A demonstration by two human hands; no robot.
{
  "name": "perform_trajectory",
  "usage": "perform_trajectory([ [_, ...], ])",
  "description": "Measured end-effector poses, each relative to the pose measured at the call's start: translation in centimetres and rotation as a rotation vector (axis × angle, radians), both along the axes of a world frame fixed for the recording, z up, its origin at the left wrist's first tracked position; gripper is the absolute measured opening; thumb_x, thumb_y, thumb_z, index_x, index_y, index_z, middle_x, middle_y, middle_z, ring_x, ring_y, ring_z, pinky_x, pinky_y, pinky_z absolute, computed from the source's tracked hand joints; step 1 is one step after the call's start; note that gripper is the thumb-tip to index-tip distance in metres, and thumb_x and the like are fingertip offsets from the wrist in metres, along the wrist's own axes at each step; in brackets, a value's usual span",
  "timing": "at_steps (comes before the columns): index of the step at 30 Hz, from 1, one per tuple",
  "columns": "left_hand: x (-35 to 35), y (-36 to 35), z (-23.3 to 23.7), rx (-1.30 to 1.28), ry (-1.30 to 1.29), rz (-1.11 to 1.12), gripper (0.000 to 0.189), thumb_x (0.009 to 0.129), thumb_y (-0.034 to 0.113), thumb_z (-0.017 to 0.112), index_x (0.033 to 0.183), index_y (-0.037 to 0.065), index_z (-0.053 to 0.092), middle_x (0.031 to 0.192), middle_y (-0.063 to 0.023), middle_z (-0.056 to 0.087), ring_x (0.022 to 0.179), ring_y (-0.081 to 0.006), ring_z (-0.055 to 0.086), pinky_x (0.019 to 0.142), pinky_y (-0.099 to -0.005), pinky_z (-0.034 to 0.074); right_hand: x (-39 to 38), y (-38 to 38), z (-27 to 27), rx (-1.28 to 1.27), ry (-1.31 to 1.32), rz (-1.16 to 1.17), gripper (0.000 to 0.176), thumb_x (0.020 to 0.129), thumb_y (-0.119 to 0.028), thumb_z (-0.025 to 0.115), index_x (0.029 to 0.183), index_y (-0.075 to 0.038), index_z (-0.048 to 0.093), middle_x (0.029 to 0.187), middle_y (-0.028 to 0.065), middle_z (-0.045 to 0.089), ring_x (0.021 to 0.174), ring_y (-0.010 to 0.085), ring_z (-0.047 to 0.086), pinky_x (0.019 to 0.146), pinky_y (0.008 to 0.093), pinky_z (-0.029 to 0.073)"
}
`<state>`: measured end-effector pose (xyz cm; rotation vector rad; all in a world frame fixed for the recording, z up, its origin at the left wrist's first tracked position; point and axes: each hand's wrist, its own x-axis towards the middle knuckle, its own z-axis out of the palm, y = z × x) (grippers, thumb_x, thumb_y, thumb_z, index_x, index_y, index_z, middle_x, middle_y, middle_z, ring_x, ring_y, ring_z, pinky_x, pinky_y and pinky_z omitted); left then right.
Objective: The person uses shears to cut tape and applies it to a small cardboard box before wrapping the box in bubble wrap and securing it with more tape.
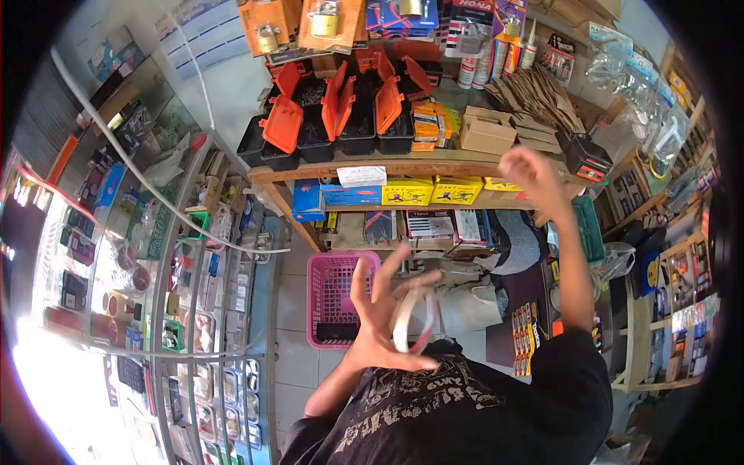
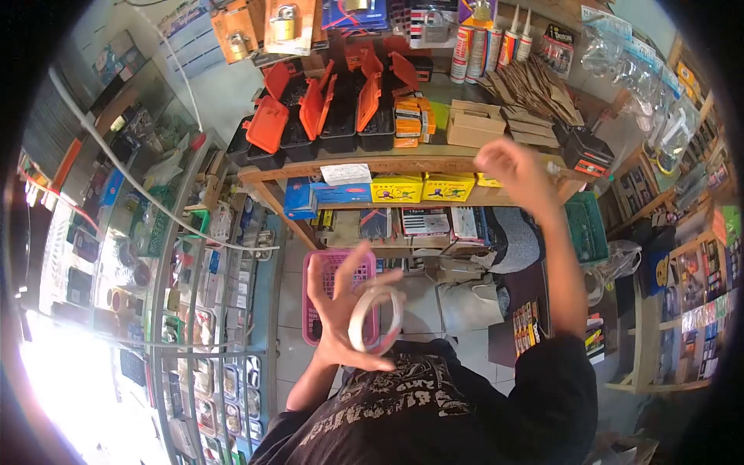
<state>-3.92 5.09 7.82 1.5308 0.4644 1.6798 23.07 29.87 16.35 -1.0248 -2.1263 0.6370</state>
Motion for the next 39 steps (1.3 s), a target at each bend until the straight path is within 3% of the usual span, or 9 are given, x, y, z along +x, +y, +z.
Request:
perform_trajectory([
  [4, 0.5, 2.2, 0.4, 0.168, 0.286, 0.236, 0.157, 0.065, 0.024, 0.103, 0.164, 0.031, -0.018, 0.169, -0.0331, 0.001, 0.142, -0.0496, 0.048, 0.106, -0.0614, 0.052, -2.8, -11.0, -0.1, -0.084, -0.034, 0.457, 0.021, 0.093, -0.021, 0.079, 0.103, -0.004, 0.075, 0.092, 0.0065, 0.073, 0.084, 0.0164, 0.070, 0.076, 0.0298, 0.053],
  [10, 3.4, 5.9, -1.7, 0.295, 0.489, 0.426, 0.151, 0.064, 0.012, 0.100, 0.166, 0.030, -0.010, 0.168, -0.0328, 0.003, 0.139, -0.0512, 0.050, 0.102, -0.0539, 0.058, -3.6, -17.0, -3.0, -0.259, 0.182, 0.376, 0.027, 0.090, -0.025, 0.082, 0.101, -0.002, 0.073, 0.089, 0.0078, 0.070, 0.085, 0.0199, 0.068, 0.080, 0.0345, 0.052],
  [12, 5.1, 7.2, -2.6, 0.369, 0.505, 0.492, 0.146, 0.065, 0.013, 0.099, 0.167, 0.028, -0.005, 0.167, -0.0329, 0.009, 0.148, -0.0532, 0.037, 0.108, -0.0585, 0.051, -3.0, -17.5, -4.1, -0.269, 0.167, 0.283, 0.025, 0.091, -0.023, 0.081, 0.101, -0.001, 0.072, 0.090, 0.0091, 0.069, 0.087, 0.0209, 0.067, 0.081, 0.0361, 0.051],
  [13, 5.8, 7.6, -3.3, 0.346, 0.539, 0.524, 0.143, 0.067, 0.020, 0.098, 0.168, 0.026, -0.002, 0.168, -0.0332, 0.010, 0.155, -0.0536, 0.021, 0.119, -0.0638, 0.035, -2.7, -17.6, -4.8, -0.334, 0.224, 0.238, 0.024, 0.093, -0.020, 0.079, 0.104, 0.000, 0.072, 0.091, 0.0101, 0.069, 0.086, 0.0228, 0.066, 0.080, 0.0377, 0.051],
  [17, 8.1, 9.4, -3.4, 0.231, 0.348, 0.295, 0.141, 0.068, 0.032, 0.099, 0.168, 0.020, -0.001, 0.172, -0.0279, 0.003, 0.158, -0.0516, 0.010, 0.126, -0.0637, 0.016, 0.2, -15.3, -5.1, -0.246, 0.248, 0.111, 0.024, 0.093, -0.020, 0.079, 0.108, -0.002, 0.074, 0.096, 0.0117, 0.071, 0.086, 0.0250, 0.066, 0.078, 0.0381, 0.050],
  [20, 7.9, 10.0, -3.6, -0.084, 0.161, 0.025, 0.133, 0.077, 0.039, 0.093, 0.168, 0.015, -0.002, 0.174, -0.0247, 0.004, 0.160, -0.0463, 0.010, 0.126, -0.0631, 0.015, 3.4, -10.9, -4.7, 0.024, 0.151, -0.067, 0.021, 0.092, -0.019, 0.079, 0.104, -0.003, 0.075, 0.096, 0.0120, 0.071, 0.089, 0.0298, 0.065, 0.084, 0.0405, 0.048],
  [24, 8.2, 11.7, -1.6, -0.489, -0.222, -0.261, 0.120, 0.083, 0.067, 0.074, 0.169, 0.010, 0.013, 0.175, -0.0213, 0.009, 0.162, -0.0405, 0.010, 0.126, -0.0615, 0.014, 7.5, -1.9, -6.2, 0.294, 0.112, -0.241, 0.024, 0.089, -0.014, 0.078, 0.108, 0.000, 0.073, 0.098, 0.0130, 0.070, 0.096, 0.0342, 0.064, 0.088, 0.0441, 0.048],
  [32, 12.1, 18.0, 0.1, -0.425, -0.061, -0.297, 0.122, 0.082, 0.071, 0.069, 0.170, 0.010, 0.012, 0.177, -0.0185, 0.003, 0.164, -0.0345, 0.001, 0.128, -0.0581, 0.007, 11.5, 12.8, -9.7, 0.455, -0.151, -0.362, 0.023, 0.091, -0.012, 0.076, 0.114, -0.009, 0.078, 0.097, 0.0107, 0.067, 0.096, 0.0329, 0.061, 0.083, 0.0439, 0.048],
  [39, 15.9, 21.9, 0.3, -0.376, 0.040, -0.218, 0.123, 0.082, 0.074, 0.066, 0.170, 0.007, 0.012, 0.176, -0.0201, 0.004, 0.163, -0.0349, 0.004, 0.128, -0.0581, 0.006, 11.8, 12.1, -8.8, 0.429, 0.012, -0.337, 0.031, 0.091, -0.017, 0.078, 0.121, -0.009, 0.076, 0.102, 0.0074, 0.070, 0.099, 0.0267, 0.062, 0.086, 0.0397, 0.049],
])
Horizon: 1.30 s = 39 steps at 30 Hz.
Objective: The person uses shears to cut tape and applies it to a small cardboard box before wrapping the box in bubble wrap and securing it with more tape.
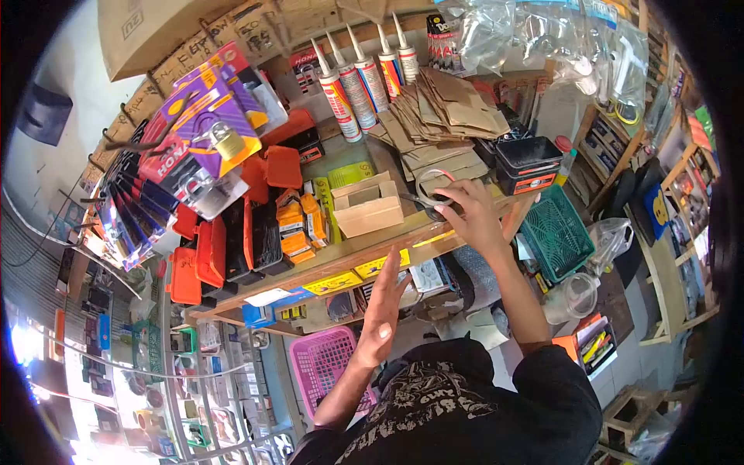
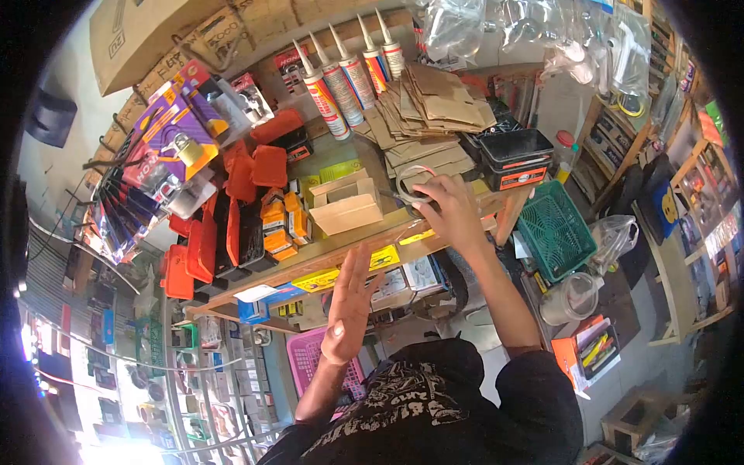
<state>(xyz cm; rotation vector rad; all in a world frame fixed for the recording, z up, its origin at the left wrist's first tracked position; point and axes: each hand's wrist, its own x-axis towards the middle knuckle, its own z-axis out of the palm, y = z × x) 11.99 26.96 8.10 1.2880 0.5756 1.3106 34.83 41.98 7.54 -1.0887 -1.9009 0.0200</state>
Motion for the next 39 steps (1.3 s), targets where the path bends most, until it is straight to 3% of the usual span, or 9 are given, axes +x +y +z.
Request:
perform_trajectory([
  [2, 0.7, 0.4, -0.5, 0.001, 0.015, 0.047, 0.123, 0.081, 0.073, 0.067, 0.169, 0.005, 0.013, 0.176, -0.0217, 0.008, 0.163, -0.0350, 0.008, 0.128, -0.0571, 0.007, -0.7, -1.8, 0.5, -0.001, 0.113, 0.033, 0.032, 0.093, -0.017, 0.077, 0.123, -0.007, 0.075, 0.105, 0.0065, 0.072, 0.098, 0.0223, 0.064, 0.087, 0.0374, 0.050],
  [4, 1.4, 1.0, -0.7, 0.023, 0.065, 0.076, 0.124, 0.081, 0.074, 0.067, 0.169, 0.004, 0.013, 0.176, -0.0216, 0.008, 0.163, -0.0344, 0.006, 0.128, -0.0584, 0.006, -1.8, -4.3, 0.6, -0.567, 0.630, 0.417, 0.035, 0.096, -0.013, 0.075, 0.127, -0.001, 0.070, 0.114, 0.0079, 0.073, 0.100, 0.0136, 0.066, 0.089, 0.0320, 0.054],
  [7, 2.1, 2.1, -1.2, 0.119, 0.152, -0.011, 0.113, 0.090, 0.071, 0.059, 0.170, 0.008, 0.011, 0.176, -0.0206, 0.000, 0.163, -0.0353, -0.001, 0.128, -0.0563, 0.002, -3.6, -7.1, 0.2, -0.721, 0.995, 0.720, 0.038, 0.096, -0.009, 0.074, 0.131, 0.003, 0.066, 0.115, 0.0090, 0.074, 0.101, 0.0102, 0.068, 0.089, 0.0282, 0.057],
  [14, 2.3, 3.6, -1.3, 0.292, 0.459, 0.066, 0.100, 0.094, 0.057, 0.065, 0.169, 0.009, 0.019, 0.174, -0.0278, -0.004, 0.161, -0.0456, -0.007, 0.126, -0.0604, 0.004, -3.3, -7.2, -0.1, -0.827, 1.224, 0.673, 0.041, 0.094, 0.003, 0.073, 0.134, 0.004, 0.061, 0.109, 0.0116, 0.077, 0.095, 0.0132, 0.073, 0.083, 0.0245, 0.057],
  [23, 1.5, 4.1, -0.8, 0.408, 0.730, 0.166, 0.100, 0.091, 0.043, 0.078, 0.168, 0.011, 0.024, 0.173, -0.0310, -0.004, 0.160, -0.0516, -0.008, 0.126, -0.0625, 0.007, -3.3, -6.0, -2.0, -0.800, 1.325, 0.644, 0.028, 0.090, 0.008, 0.076, 0.114, 0.000, 0.063, 0.100, 0.0142, 0.079, 0.088, 0.0145, 0.075, 0.079, 0.0267, 0.059],
  [27, 1.2, 4.0, 1.0, 0.475, 1.055, 0.368, 0.093, 0.087, 0.038, 0.082, 0.164, 0.012, 0.036, 0.170, -0.0363, 0.003, 0.151, -0.0566, 0.020, 0.120, -0.0612, 0.024, -3.7, -6.0, -2.4, -0.736, 1.343, 0.637, 0.031, 0.089, 0.010, 0.076, 0.111, -0.003, 0.058, 0.098, 0.0149, 0.079, 0.088, 0.0157, 0.075, 0.079, 0.0274, 0.059],
  [28, 1.3, 3.9, 1.1, 0.445, 1.076, 0.402, 0.090, 0.085, 0.038, 0.084, 0.162, 0.015, 0.043, 0.171, -0.0316, 0.007, 0.148, -0.0488, 0.029, 0.118, -0.0575, 0.028, -3.6, -6.0, -2.5, -0.751, 1.342, 0.635, 0.031, 0.089, 0.010, 0.076, 0.111, -0.003, 0.058, 0.098, 0.0149, 0.079, 0.088, 0.0157, 0.075, 0.079, 0.0274, 0.059],
  [35, 2.0, 3.7, 2.6, 0.504, 1.280, 0.491, 0.087, 0.085, 0.042, 0.083, 0.158, 0.012, 0.047, 0.169, -0.0307, 0.015, 0.141, -0.0462, 0.036, 0.114, -0.0558, 0.032, -3.0, -5.7, -2.3, -0.638, 1.253, 0.577, 0.040, 0.088, 0.009, 0.078, 0.117, -0.003, 0.053, 0.095, 0.0147, 0.078, 0.089, 0.0159, 0.075, 0.080, 0.0267, 0.058],
  [39, 1.6, 4.9, 4.0, 0.468, 1.340, 0.587, 0.080, 0.089, 0.039, 0.080, 0.153, 0.001, 0.049, 0.163, -0.0252, 0.030, 0.129, -0.0445, 0.042, 0.106, -0.0544, 0.038, -2.0, -4.8, -2.2, -0.610, 1.218, 0.524, 0.039, 0.088, 0.011, 0.076, 0.117, -0.003, 0.053, 0.095, 0.0145, 0.078, 0.086, 0.0143, 0.074, 0.077, 0.0257, 0.055],
])
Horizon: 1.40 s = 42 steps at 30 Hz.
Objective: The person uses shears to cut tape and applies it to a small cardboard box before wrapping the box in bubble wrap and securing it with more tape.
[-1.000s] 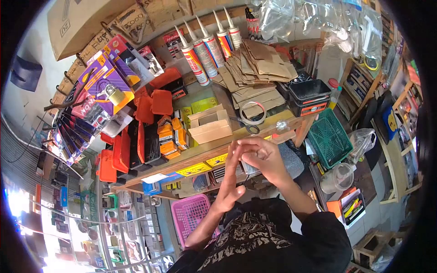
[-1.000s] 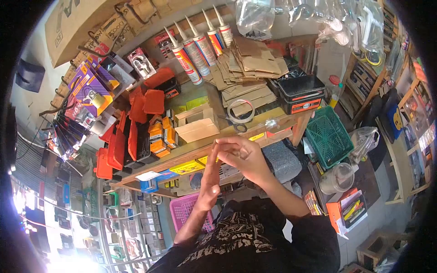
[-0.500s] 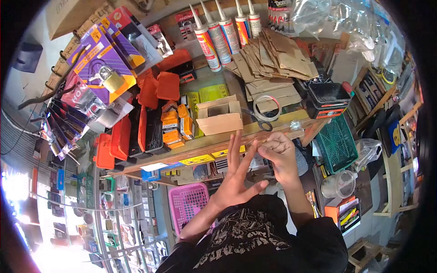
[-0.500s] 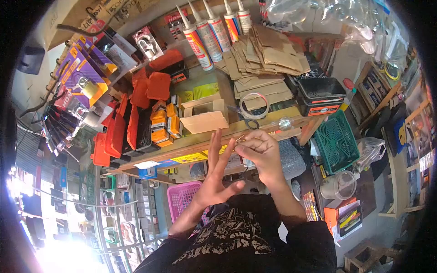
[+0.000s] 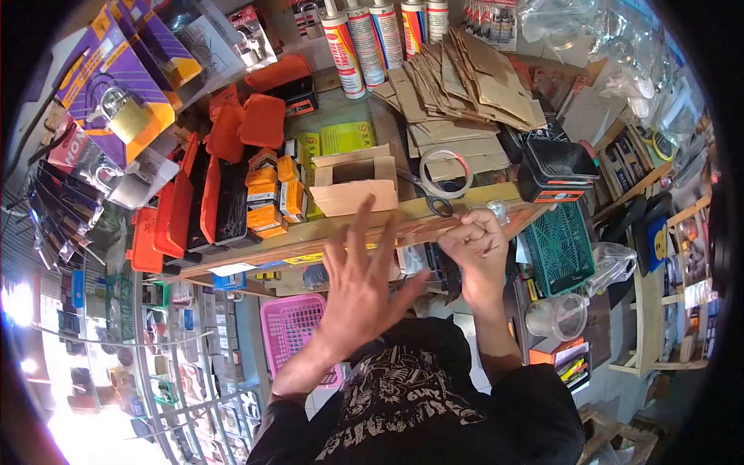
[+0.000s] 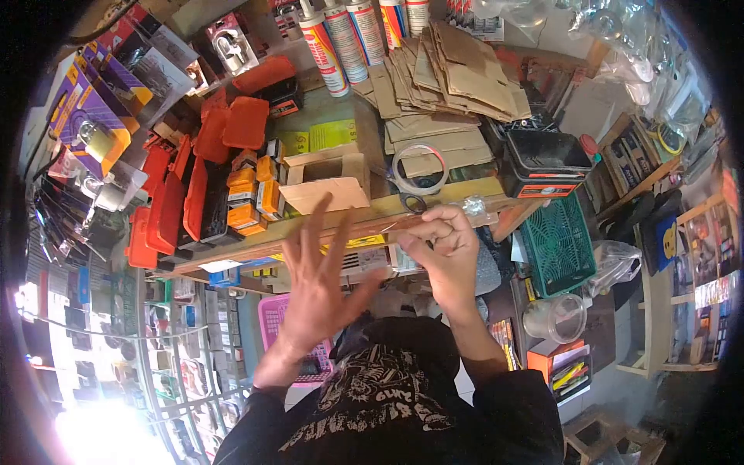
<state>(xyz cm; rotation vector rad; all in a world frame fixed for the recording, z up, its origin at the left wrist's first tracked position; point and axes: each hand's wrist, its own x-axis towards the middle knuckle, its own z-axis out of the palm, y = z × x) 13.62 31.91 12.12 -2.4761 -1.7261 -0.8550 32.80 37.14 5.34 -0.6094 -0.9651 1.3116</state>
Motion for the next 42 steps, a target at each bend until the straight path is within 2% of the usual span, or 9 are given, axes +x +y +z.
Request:
perform_trajectory([
  [8, -1.7, 6.8, 1.1, 0.245, -0.030, 0.038, 0.048, 0.104, 0.009, 0.054, 0.150, 0.000, 0.050, 0.155, -0.0233, 0.045, 0.148, -0.0457, 0.037, 0.121, -0.0585, 0.029, 0.2, 1.3, 2.0, -0.022, -0.002, 0.053, 0.027, 0.101, -0.008, 0.068, 0.124, -0.001, 0.057, 0.105, 0.0155, 0.077, 0.095, 0.0186, 0.073, 0.085, 0.0307, 0.056],
  [10, -2.5, 9.0, 0.7, 0.281, 0.186, 0.037, 0.043, 0.103, 0.010, 0.055, 0.145, -0.001, 0.054, 0.154, -0.0215, 0.046, 0.149, -0.0428, 0.036, 0.121, -0.0597, 0.029, 0.1, 1.4, 2.5, 0.008, -0.032, 0.085, 0.025, 0.103, -0.014, 0.065, 0.124, -0.001, 0.057, 0.110, 0.0167, 0.076, 0.098, 0.0210, 0.073, 0.090, 0.0342, 0.055],
  [14, -3.8, 11.2, -0.9, 0.256, 0.082, 0.002, 0.033, 0.100, 0.016, 0.064, 0.130, 0.001, 0.067, 0.125, -0.0157, 0.064, 0.122, -0.0373, 0.059, 0.115, -0.0577, 0.038, 0.1, 2.1, 2.6, 0.006, -0.048, 0.114, 0.026, 0.104, -0.015, 0.065, 0.125, -0.001, 0.058, 0.112, 0.0171, 0.076, 0.102, 0.0213, 0.072, 0.093, 0.0340, 0.054],
  [20, -3.7, 11.9, -1.7, 0.136, -0.099, 0.042, 0.023, 0.094, 0.026, 0.075, 0.104, 0.007, 0.081, 0.118, -0.0156, 0.067, 0.110, -0.0358, 0.063, 0.098, -0.0518, 0.047, 0.4, 3.5, 2.1, 0.003, -0.116, 0.133, 0.024, 0.105, -0.017, 0.064, 0.123, -0.002, 0.060, 0.113, 0.0157, 0.076, 0.104, 0.0209, 0.072, 0.092, 0.0339, 0.054],
  [24, -4.8, 12.3, -2.4, 0.372, 0.056, -0.035, 0.032, 0.097, 0.028, 0.071, 0.121, 0.007, 0.076, 0.122, -0.0158, 0.067, 0.107, -0.0363, 0.062, 0.095, -0.0515, 0.047, 0.1, 4.1, 2.0, 0.008, -0.168, 0.135, 0.023, 0.105, -0.018, 0.065, 0.122, -0.002, 0.062, 0.115, 0.0147, 0.075, 0.106, 0.0206, 0.071, 0.092, 0.0344, 0.053],
  [29, -4.7, 9.3, -0.8, 0.095, 0.248, -0.077, 0.055, 0.101, 0.032, 0.063, 0.151, 0.010, 0.055, 0.128, -0.0174, 0.065, 0.118, -0.0373, 0.059, 0.101, -0.0490, 0.045, -0.4, 5.2, 2.1, 0.003, -0.146, 0.144, 0.024, 0.104, -0.017, 0.066, 0.123, -0.003, 0.062, 0.114, 0.0135, 0.075, 0.107, 0.0205, 0.071, 0.094, 0.0349, 0.053],
  [33, -4.0, 7.7, 0.3, -0.007, 0.371, -0.041, 0.060, 0.099, 0.035, 0.066, 0.152, 0.011, 0.055, 0.127, -0.0172, 0.065, 0.115, -0.0355, 0.062, 0.098, -0.0480, 0.047, -0.9, 5.7, 2.5, -0.029, -0.128, 0.152, 0.023, 0.102, -0.011, 0.068, 0.123, -0.002, 0.062, 0.110, 0.0117, 0.075, 0.104, 0.0183, 0.071, 0.092, 0.0332, 0.055],
  [38, -3.7, 7.7, -1.5, 0.170, 0.173, -0.167, 0.060, 0.093, 0.044, 0.072, 0.144, 0.013, 0.064, 0.125, -0.0112, 0.066, 0.098, -0.0283, 0.065, 0.080, -0.0411, 0.050, -0.8, 7.5, 1.6, -0.026, -0.188, 0.173, 0.027, 0.099, -0.002, 0.070, 0.124, 0.000, 0.059, 0.099, 0.0066, 0.072, 0.093, 0.0126, 0.070, 0.085, 0.0288, 0.057],
  [42, -3.3, 8.1, -1.6, 0.170, 0.115, -0.154, 0.057, 0.094, 0.043, 0.073, 0.142, 0.013, 0.065, 0.126, -0.0098, 0.066, 0.096, -0.0271, 0.066, 0.080, -0.0408, 0.050, -1.4, 7.6, 1.8, 0.016, -0.175, 0.150, 0.030, 0.099, -0.002, 0.070, 0.126, 0.001, 0.057, 0.093, 0.0033, 0.069, 0.088, 0.0085, 0.068, 0.081, 0.0266, 0.057],
])
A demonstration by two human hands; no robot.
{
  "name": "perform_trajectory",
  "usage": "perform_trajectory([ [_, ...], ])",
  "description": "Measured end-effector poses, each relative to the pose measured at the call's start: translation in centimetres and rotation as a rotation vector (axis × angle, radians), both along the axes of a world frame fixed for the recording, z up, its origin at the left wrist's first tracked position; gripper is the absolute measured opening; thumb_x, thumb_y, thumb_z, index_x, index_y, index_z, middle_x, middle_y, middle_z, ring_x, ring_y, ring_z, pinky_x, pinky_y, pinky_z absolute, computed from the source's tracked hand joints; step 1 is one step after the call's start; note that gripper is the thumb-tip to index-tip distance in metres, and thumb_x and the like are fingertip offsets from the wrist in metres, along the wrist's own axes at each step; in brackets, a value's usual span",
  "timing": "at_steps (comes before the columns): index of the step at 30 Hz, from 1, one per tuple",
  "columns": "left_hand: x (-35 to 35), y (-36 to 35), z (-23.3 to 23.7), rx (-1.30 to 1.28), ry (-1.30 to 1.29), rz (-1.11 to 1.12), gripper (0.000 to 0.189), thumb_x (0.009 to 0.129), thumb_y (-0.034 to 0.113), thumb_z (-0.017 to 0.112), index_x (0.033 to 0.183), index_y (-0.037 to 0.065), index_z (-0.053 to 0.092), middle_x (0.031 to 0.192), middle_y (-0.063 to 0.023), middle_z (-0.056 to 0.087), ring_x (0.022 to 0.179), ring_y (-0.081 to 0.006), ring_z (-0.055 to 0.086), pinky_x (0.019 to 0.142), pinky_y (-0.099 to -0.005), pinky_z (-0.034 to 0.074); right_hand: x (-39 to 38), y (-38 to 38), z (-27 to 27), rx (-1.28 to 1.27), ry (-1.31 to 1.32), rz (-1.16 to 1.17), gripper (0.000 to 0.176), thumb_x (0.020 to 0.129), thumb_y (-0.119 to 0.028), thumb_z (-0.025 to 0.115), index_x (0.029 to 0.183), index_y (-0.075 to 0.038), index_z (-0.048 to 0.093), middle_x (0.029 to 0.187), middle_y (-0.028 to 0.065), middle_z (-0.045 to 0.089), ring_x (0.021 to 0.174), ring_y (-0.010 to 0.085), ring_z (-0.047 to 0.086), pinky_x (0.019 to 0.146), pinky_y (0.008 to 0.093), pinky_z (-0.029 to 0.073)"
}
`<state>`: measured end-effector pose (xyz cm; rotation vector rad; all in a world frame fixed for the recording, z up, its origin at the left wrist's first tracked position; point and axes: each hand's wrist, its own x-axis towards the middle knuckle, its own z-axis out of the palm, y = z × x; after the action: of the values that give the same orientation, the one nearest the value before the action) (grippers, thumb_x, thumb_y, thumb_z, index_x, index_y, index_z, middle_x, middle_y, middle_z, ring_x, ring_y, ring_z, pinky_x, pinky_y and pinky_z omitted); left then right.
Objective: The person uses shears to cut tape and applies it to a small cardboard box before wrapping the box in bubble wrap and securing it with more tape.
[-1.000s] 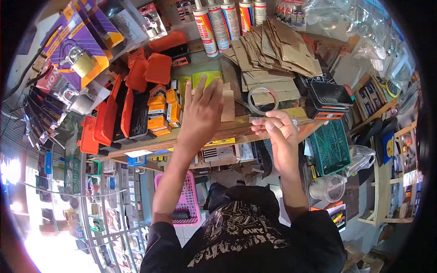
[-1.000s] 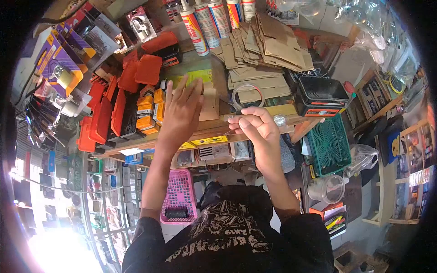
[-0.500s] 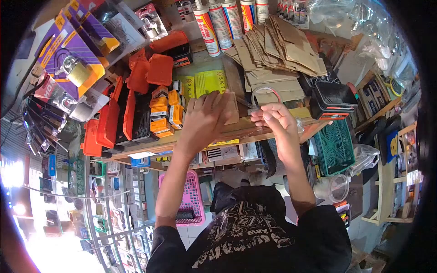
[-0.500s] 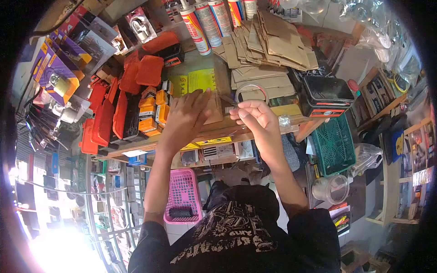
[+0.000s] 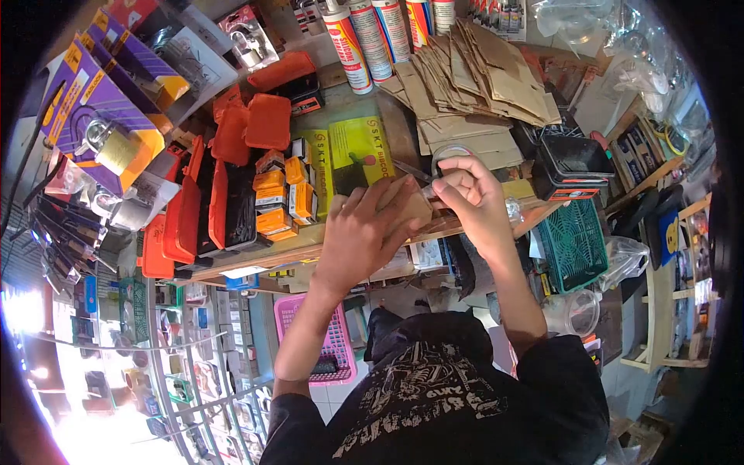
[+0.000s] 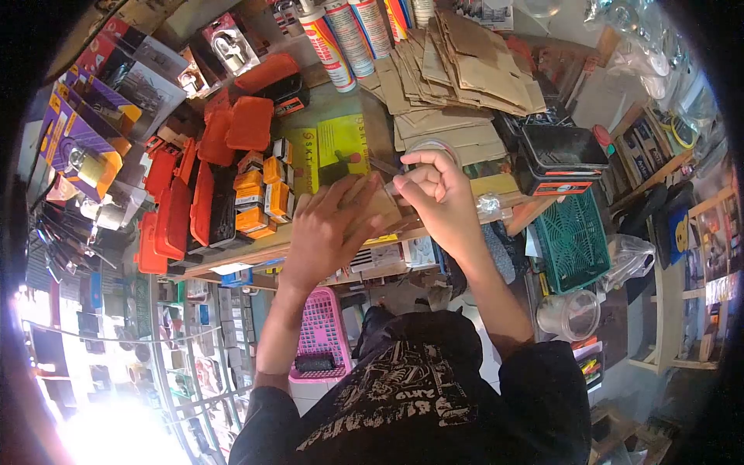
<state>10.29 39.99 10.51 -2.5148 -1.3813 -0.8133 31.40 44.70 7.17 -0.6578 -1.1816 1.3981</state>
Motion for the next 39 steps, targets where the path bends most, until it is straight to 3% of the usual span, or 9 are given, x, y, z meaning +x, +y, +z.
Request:
perform_trajectory([
  [6, -0.6, 0.8, -0.8, -0.038, -0.042, -0.035, 0.056, 0.094, 0.036, 0.074, 0.144, 0.014, 0.064, 0.135, -0.0163, 0.067, 0.101, -0.0323, 0.071, 0.085, -0.0432, 0.054, 0.1, 0.1, 0.1, -0.014, -0.052, -0.026, 0.028, 0.100, -0.004, 0.071, 0.124, 0.000, 0.058, 0.095, 0.0033, 0.069, 0.090, 0.0086, 0.068, 0.079, 0.0265, 0.059],
  [9, -0.6, 1.2, -0.9, 0.007, -0.083, -0.060, 0.053, 0.092, 0.040, 0.075, 0.136, 0.011, 0.066, 0.139, -0.0153, 0.067, 0.099, -0.0316, 0.073, 0.081, -0.0434, 0.053, 0.1, -0.2, 0.3, -0.026, -0.066, -0.056, 0.027, 0.100, -0.005, 0.071, 0.124, -0.001, 0.059, 0.096, 0.0037, 0.070, 0.091, 0.0100, 0.069, 0.076, 0.0271, 0.059],
  [15, -1.2, 1.2, -1.2, -0.078, -0.229, -0.119, 0.039, 0.087, 0.032, 0.081, 0.114, 0.008, 0.065, 0.138, -0.0164, 0.067, 0.107, -0.0321, 0.072, 0.085, -0.0459, 0.054, 0.3, -0.3, 0.4, -0.077, -0.108, -0.055, 0.027, 0.100, -0.006, 0.070, 0.125, -0.003, 0.060, 0.096, 0.0052, 0.073, 0.092, 0.0115, 0.072, 0.073, 0.0275, 0.058],
  [17, -1.2, 1.2, -1.2, -0.054, -0.187, -0.107, 0.073, 0.086, 0.030, 0.084, 0.149, 0.006, 0.056, 0.106, -0.0093, 0.076, 0.094, -0.0311, 0.073, 0.084, -0.0424, 0.056, 0.5, 0.1, 0.7, -0.092, -0.129, -0.046, 0.027, 0.100, -0.006, 0.070, 0.125, -0.003, 0.060, 0.095, 0.0053, 0.074, 0.092, 0.0118, 0.072, 0.072, 0.0271, 0.058],
  [18, -1.2, 1.3, -1.2, -0.052, -0.192, -0.109, 0.073, 0.086, 0.030, 0.084, 0.149, 0.006, 0.056, 0.106, -0.0093, 0.076, 0.094, -0.0311, 0.073, 0.084, -0.0424, 0.056, 0.7, 0.2, 0.9, -0.114, -0.147, -0.035, 0.028, 0.099, -0.006, 0.071, 0.125, -0.003, 0.060, 0.095, 0.0054, 0.075, 0.092, 0.0122, 0.073, 0.072, 0.0268, 0.058],
  [21, -1.1, 1.4, -1.3, -0.047, -0.209, -0.107, 0.058, 0.086, 0.031, 0.084, 0.135, 0.007, 0.065, 0.118, -0.0105, 0.075, 0.094, -0.0304, 0.072, 0.083, -0.0428, 0.055, 1.0, 0.4, 1.4, -0.095, -0.231, -0.021, 0.030, 0.099, -0.006, 0.072, 0.126, -0.003, 0.060, 0.095, 0.0054, 0.076, 0.091, 0.0127, 0.073, 0.071, 0.0259, 0.057],
  [23, -1.2, 1.5, -1.1, -0.019, -0.158, -0.118, 0.038, 0.087, 0.031, 0.083, 0.113, 0.007, 0.070, 0.134, -0.0116, 0.071, 0.096, -0.0298, 0.071, 0.084, -0.0433, 0.053, 1.1, 0.7, 1.8, -0.090, -0.253, -0.011, 0.031, 0.098, -0.006, 0.072, 0.126, -0.003, 0.060, 0.095, 0.0058, 0.076, 0.090, 0.0128, 0.074, 0.071, 0.0258, 0.057],
  [26, -1.1, 1.6, -1.1, -0.050, -0.153, -0.124, 0.031, 0.088, 0.031, 0.082, 0.098, 0.006, 0.067, 0.146, -0.0125, 0.064, 0.099, -0.0299, 0.071, 0.086, -0.0443, 0.052, 1.0, 0.9, 2.4, -0.090, -0.273, 0.009, 0.032, 0.098, -0.006, 0.073, 0.127, -0.002, 0.060, 0.095, 0.0065, 0.076, 0.089, 0.0130, 0.074, 0.071, 0.0254, 0.057],
  [39, -1.0, 1.3, -1.0, 0.034, -0.057, -0.197, 0.034, 0.087, 0.031, 0.081, 0.106, 0.005, 0.070, 0.141, -0.0146, 0.067, 0.128, -0.0329, 0.065, 0.093, -0.0452, 0.053, 0.9, 1.1, 2.2, -0.138, -0.170, 0.031, 0.033, 0.097, 0.000, 0.070, 0.129, 0.000, 0.060, 0.096, 0.0081, 0.074, 0.091, 0.0153, 0.074, 0.080, 0.0287, 0.062],
])
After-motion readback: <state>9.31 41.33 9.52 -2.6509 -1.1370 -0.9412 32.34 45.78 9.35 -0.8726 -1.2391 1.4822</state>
